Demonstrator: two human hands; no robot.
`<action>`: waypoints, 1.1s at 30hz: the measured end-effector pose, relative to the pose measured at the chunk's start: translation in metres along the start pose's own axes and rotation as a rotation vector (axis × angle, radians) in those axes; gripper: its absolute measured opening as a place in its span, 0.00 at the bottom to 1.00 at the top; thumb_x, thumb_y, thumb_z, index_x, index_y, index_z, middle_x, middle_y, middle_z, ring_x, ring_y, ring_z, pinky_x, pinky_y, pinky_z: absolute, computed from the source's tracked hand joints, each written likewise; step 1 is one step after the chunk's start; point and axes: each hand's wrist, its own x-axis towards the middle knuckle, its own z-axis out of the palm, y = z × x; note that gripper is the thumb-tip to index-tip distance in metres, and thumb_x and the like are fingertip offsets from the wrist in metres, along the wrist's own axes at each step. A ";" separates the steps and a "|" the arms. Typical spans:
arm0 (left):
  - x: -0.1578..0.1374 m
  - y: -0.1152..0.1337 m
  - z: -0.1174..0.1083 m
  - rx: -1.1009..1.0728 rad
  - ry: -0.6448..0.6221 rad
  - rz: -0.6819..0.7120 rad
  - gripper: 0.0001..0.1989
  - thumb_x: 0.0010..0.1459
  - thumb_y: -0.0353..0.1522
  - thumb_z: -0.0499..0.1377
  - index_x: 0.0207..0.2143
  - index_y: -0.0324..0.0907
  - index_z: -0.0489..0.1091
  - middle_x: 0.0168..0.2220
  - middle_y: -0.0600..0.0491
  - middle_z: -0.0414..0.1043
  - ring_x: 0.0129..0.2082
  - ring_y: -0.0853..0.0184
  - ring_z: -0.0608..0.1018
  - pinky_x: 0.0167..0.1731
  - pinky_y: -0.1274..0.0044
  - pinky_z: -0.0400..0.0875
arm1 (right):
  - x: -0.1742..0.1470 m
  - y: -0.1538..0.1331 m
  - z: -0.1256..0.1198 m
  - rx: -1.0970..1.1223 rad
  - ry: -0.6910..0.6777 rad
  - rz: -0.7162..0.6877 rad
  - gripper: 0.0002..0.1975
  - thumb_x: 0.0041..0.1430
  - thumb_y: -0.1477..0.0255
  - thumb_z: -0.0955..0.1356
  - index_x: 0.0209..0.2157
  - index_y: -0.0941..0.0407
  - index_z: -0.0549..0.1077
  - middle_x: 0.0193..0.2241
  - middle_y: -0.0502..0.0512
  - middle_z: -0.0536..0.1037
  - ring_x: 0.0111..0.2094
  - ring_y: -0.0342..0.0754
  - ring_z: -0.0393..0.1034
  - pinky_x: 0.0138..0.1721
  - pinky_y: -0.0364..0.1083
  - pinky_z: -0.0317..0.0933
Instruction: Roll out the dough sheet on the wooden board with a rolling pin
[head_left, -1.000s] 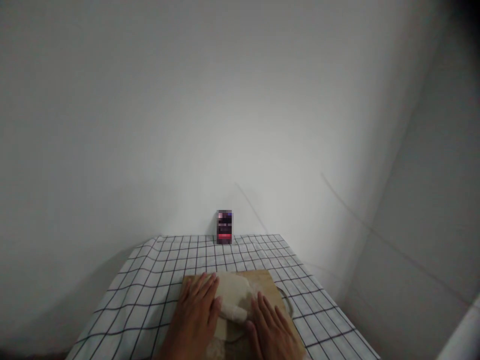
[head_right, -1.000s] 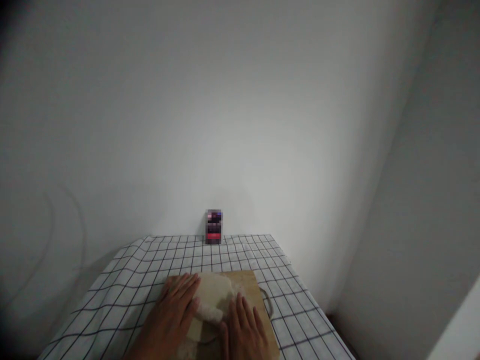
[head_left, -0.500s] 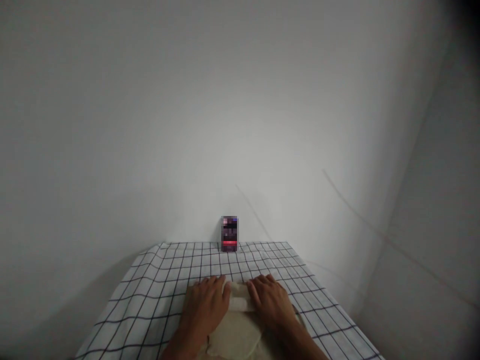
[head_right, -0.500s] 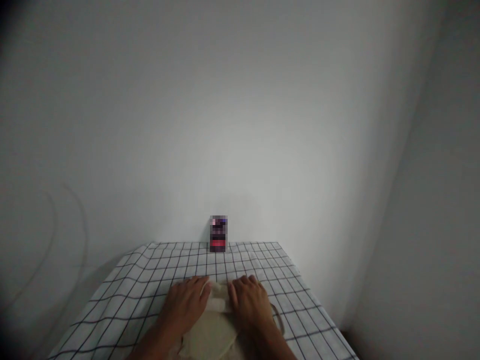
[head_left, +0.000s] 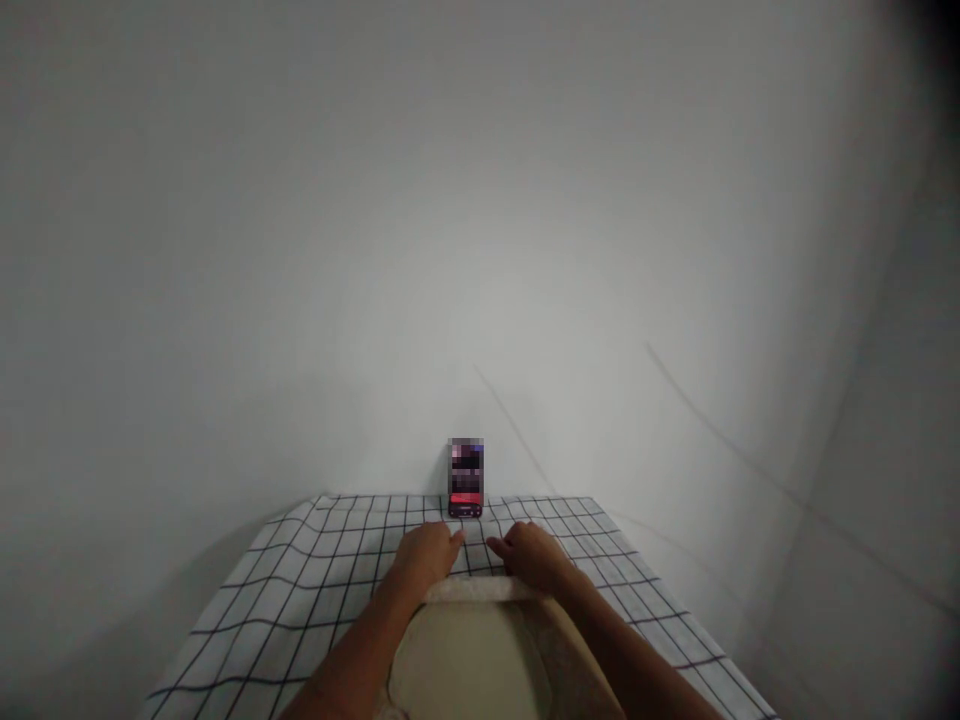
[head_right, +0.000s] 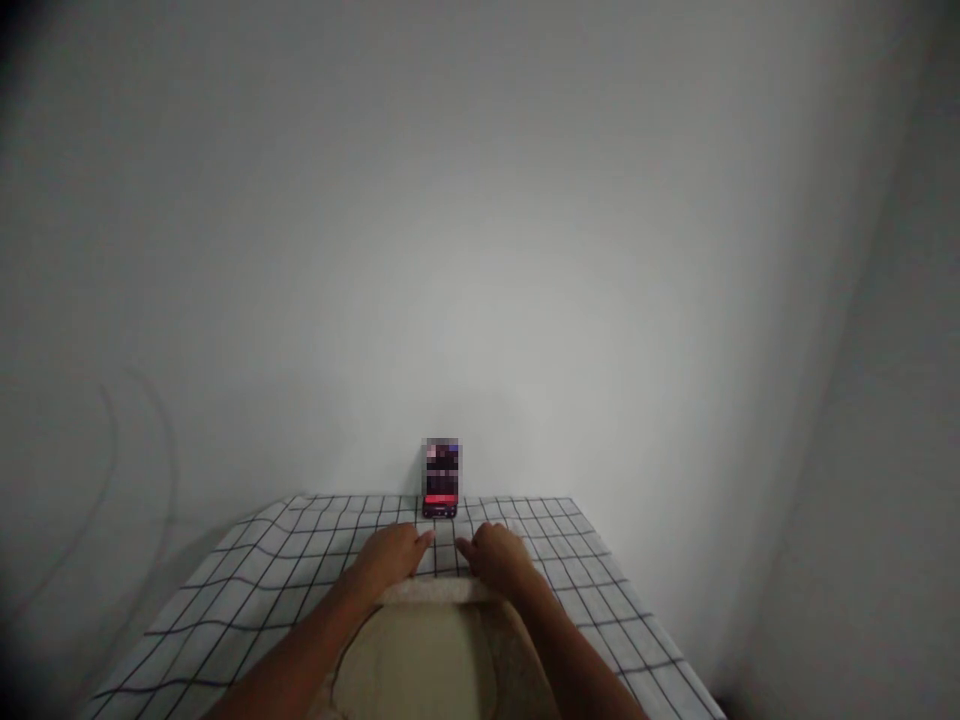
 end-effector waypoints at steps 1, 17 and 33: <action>0.000 0.000 0.000 0.000 0.001 -0.007 0.28 0.70 0.44 0.45 0.39 0.38 0.80 0.41 0.39 0.83 0.43 0.57 0.84 0.41 0.70 0.72 | -0.001 0.000 0.001 -0.002 -0.003 -0.002 0.27 0.71 0.55 0.61 0.29 0.55 0.82 0.31 0.60 0.84 0.37 0.51 0.80 0.38 0.45 0.64; -0.151 0.016 0.023 0.120 0.490 0.146 0.23 0.71 0.40 0.48 0.59 0.43 0.73 0.61 0.43 0.74 0.62 0.48 0.73 0.63 0.48 0.62 | -0.149 -0.009 0.029 -0.016 0.312 -0.269 0.20 0.73 0.61 0.62 0.60 0.50 0.72 0.61 0.58 0.75 0.62 0.55 0.68 0.65 0.59 0.57; -0.234 -0.009 0.039 0.199 0.664 0.434 0.24 0.68 0.37 0.54 0.65 0.46 0.66 0.64 0.54 0.71 0.61 0.60 0.75 0.61 0.67 0.69 | -0.221 -0.026 0.025 -0.004 0.171 -0.157 0.25 0.73 0.57 0.59 0.67 0.47 0.66 0.67 0.52 0.65 0.69 0.60 0.57 0.68 0.66 0.51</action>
